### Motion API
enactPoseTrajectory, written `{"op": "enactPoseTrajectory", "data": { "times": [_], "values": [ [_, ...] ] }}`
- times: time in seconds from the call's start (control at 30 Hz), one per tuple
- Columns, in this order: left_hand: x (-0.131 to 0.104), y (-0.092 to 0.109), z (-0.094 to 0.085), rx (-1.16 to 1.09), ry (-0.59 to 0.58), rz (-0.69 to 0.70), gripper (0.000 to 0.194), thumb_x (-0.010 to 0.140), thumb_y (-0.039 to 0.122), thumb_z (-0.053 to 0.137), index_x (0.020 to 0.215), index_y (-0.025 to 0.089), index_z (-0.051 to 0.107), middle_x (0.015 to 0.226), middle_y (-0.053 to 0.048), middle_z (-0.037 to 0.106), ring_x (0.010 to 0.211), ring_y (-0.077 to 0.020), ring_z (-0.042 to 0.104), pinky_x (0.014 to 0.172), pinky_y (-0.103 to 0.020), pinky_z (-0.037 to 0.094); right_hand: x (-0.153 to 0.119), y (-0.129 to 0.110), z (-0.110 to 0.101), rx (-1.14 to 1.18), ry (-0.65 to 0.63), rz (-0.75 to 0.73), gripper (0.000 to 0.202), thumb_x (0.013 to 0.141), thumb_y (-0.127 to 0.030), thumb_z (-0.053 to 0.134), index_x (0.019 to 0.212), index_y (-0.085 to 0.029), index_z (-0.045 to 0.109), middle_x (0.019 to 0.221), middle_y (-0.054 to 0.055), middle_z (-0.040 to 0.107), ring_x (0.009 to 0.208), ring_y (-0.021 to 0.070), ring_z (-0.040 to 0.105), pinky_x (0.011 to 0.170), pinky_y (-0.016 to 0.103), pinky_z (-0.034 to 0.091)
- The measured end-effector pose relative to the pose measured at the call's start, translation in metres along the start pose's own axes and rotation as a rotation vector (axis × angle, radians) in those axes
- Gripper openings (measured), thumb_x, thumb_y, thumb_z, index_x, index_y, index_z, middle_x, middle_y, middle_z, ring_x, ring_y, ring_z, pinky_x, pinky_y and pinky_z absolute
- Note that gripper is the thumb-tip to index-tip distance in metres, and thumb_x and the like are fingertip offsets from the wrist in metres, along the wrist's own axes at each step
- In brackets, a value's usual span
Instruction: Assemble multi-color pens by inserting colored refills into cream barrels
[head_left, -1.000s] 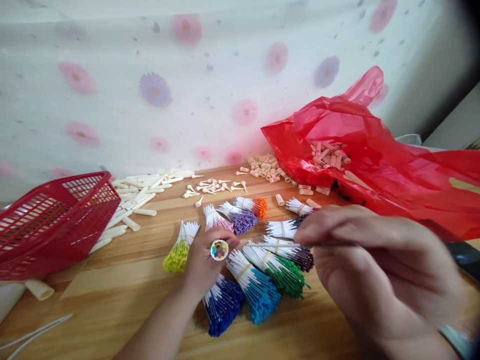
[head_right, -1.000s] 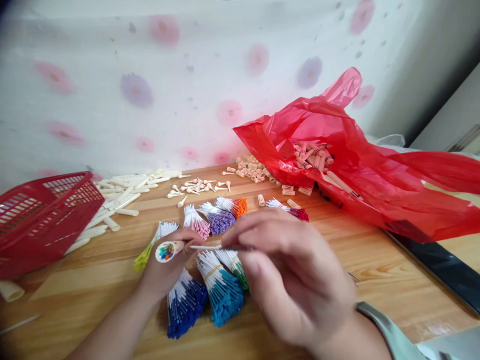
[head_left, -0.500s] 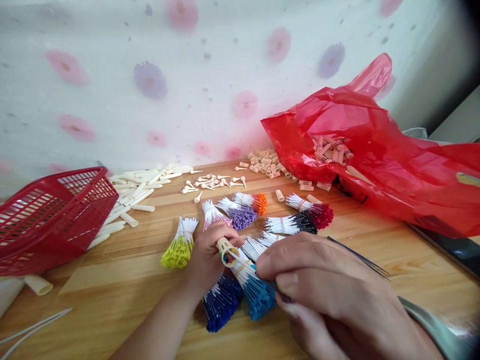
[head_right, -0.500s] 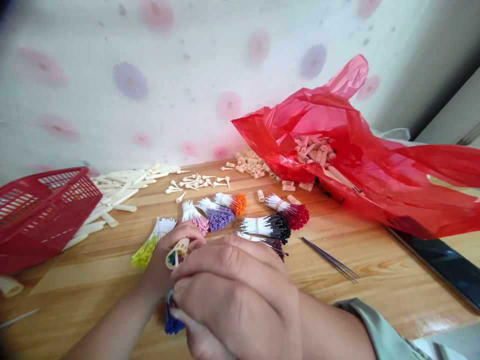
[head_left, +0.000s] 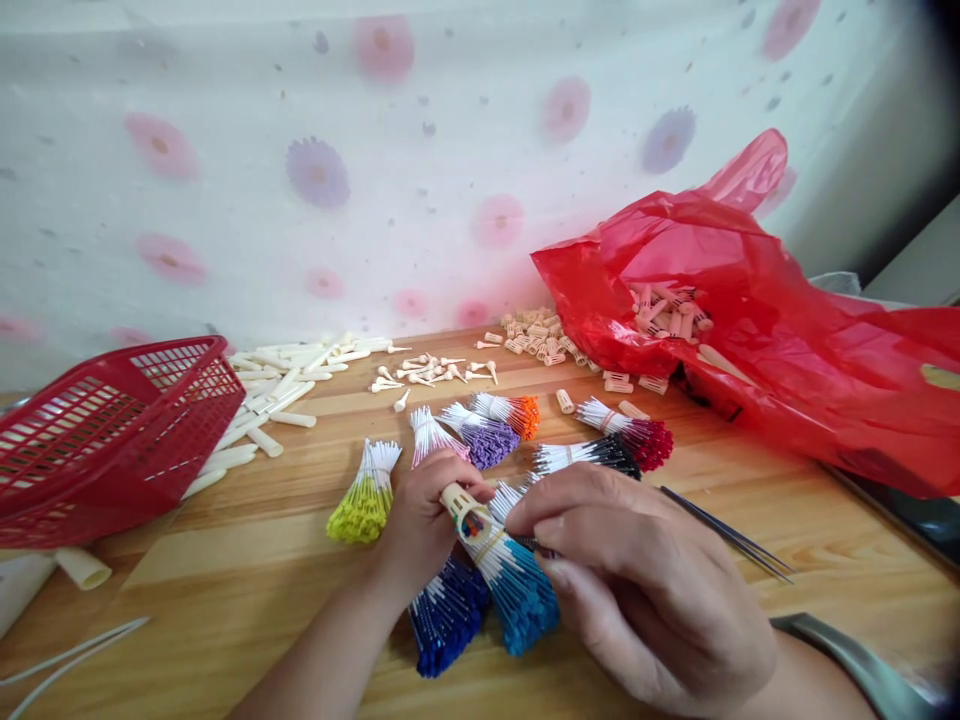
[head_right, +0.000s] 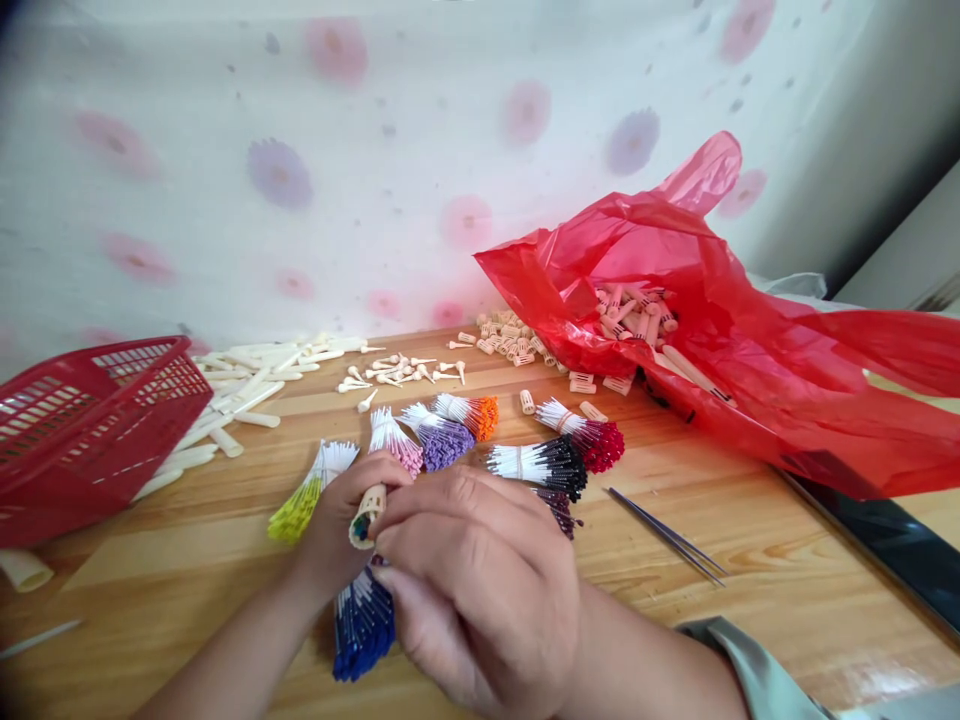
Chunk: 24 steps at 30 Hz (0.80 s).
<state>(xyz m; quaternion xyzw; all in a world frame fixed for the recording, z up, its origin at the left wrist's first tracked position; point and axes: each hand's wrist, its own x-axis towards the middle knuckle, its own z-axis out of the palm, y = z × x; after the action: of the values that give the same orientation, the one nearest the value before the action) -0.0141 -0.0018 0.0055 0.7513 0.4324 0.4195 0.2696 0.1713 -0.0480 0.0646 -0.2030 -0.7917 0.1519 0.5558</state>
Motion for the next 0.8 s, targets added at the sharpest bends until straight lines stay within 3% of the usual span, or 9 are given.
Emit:
{"op": "enactPoseTrajectory", "data": {
  "times": [0.33,0.43,0.53,0.67,0.8],
  "values": [
    [0.0,-0.003,0.0,0.006,-0.009,-0.017,0.018,0.08,0.026,0.06,0.062,0.019,0.06,0.065,0.0,0.056,0.069,-0.0175,0.054,0.066,-0.029,0.041,0.002,0.007,0.004,-0.039,0.016,-0.032,0.026,0.077,0.0,0.056,0.098,-0.015,0.058,0.086,0.011,0.069,0.081,0.0163,0.067,0.072,0.026,0.058],
    [-0.002,-0.006,-0.002,0.036,0.002,-0.025,0.013,0.08,0.032,0.062,0.076,0.02,0.061,0.077,-0.001,0.059,0.077,-0.0196,0.056,0.071,-0.031,0.042,0.001,0.01,0.007,-0.037,0.084,0.006,0.025,0.077,0.0,0.054,0.096,-0.015,0.059,0.083,0.009,0.069,0.078,0.016,0.067,0.07,0.027,0.058],
    [-0.006,-0.007,-0.006,0.059,-0.06,0.008,0.027,0.084,0.044,0.057,0.101,0.022,0.058,0.096,-0.005,0.059,0.092,-0.0233,0.056,0.082,-0.035,0.043,0.0,0.017,0.009,-0.073,0.125,0.012,0.023,0.078,0.0,0.054,0.094,-0.016,0.059,0.082,0.007,0.068,0.077,0.0158,0.066,0.069,0.029,0.056],
    [-0.009,-0.006,-0.013,0.108,-0.094,0.051,0.031,0.094,0.04,0.038,0.117,0.023,0.05,0.109,-0.007,0.055,0.105,-0.0244,0.052,0.09,-0.037,0.04,-0.003,0.032,0.006,-0.251,-0.009,0.023,0.015,0.08,-0.006,0.058,0.091,-0.015,0.063,0.088,0.008,0.065,0.078,0.017,0.059,0.069,0.032,0.05],
    [-0.007,-0.008,-0.015,0.222,-0.025,0.118,0.026,0.095,0.033,0.04,0.113,0.021,0.054,0.102,-0.007,0.055,0.098,-0.023,0.052,0.083,-0.034,0.042,-0.003,0.039,0.003,-0.381,-0.105,0.045,0.017,0.082,-0.005,0.056,0.093,-0.015,0.065,0.092,0.008,0.061,0.081,0.0173,0.053,0.07,0.032,0.046]
  ]
}}
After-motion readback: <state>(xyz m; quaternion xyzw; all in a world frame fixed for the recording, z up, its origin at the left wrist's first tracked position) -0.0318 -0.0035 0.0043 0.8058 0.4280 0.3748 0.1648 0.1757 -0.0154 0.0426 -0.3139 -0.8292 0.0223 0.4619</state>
